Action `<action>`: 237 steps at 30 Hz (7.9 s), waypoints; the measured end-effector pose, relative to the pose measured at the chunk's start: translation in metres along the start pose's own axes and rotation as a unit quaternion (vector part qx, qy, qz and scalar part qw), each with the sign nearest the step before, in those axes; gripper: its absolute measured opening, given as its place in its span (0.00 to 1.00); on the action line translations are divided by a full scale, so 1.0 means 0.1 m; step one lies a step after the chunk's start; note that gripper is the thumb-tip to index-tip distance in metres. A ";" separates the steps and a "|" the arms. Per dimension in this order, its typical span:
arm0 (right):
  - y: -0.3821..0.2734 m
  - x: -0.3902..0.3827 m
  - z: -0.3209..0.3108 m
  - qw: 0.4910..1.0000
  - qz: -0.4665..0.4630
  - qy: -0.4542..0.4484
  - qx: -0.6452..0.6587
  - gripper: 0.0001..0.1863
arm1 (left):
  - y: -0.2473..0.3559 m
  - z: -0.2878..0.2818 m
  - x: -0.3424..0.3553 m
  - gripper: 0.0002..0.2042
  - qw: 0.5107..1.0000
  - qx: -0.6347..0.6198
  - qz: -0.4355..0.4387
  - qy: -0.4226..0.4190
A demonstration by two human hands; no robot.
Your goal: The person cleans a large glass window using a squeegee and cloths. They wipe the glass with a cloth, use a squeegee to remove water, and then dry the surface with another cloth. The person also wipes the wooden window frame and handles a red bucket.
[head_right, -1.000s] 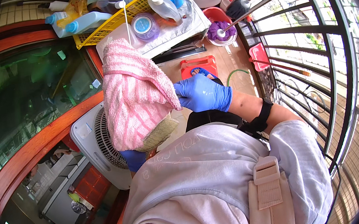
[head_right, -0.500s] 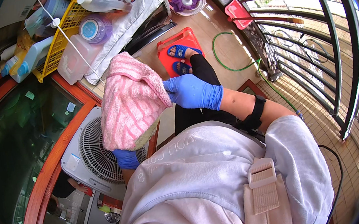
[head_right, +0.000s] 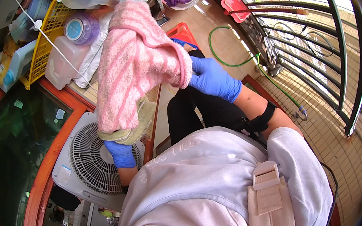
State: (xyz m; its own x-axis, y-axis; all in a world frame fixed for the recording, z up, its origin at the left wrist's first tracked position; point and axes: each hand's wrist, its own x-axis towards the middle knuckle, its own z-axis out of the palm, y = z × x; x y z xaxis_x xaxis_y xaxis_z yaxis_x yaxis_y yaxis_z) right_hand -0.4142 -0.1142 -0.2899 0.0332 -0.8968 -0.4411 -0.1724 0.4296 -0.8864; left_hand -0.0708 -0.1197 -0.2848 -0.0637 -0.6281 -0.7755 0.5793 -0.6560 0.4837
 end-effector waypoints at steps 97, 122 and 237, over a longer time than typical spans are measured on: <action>2.90 -2.99 -2.15 0.724 -0.421 0.498 0.224 0.05 | -2.65 1.81 1.23 0.21 0.797 0.203 0.368 -0.434; 3.03 -2.53 -2.36 0.759 -0.461 0.376 0.263 0.13 | -3.18 1.58 0.18 0.23 0.786 0.183 0.344 -0.479; 3.96 2.05 1.07 0.998 0.024 -0.036 -0.045 0.20 | -4.81 -2.08 1.59 0.19 0.984 -0.035 0.146 0.094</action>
State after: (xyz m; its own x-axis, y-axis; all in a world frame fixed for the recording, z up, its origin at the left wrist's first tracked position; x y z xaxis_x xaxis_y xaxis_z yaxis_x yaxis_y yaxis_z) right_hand -0.3703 -0.1169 -0.7465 0.0925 -0.8644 -0.4943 -0.2635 0.4574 -0.8493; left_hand -0.1908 0.1831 -0.7257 0.2620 -0.6925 -0.6722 0.6052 -0.4246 0.6733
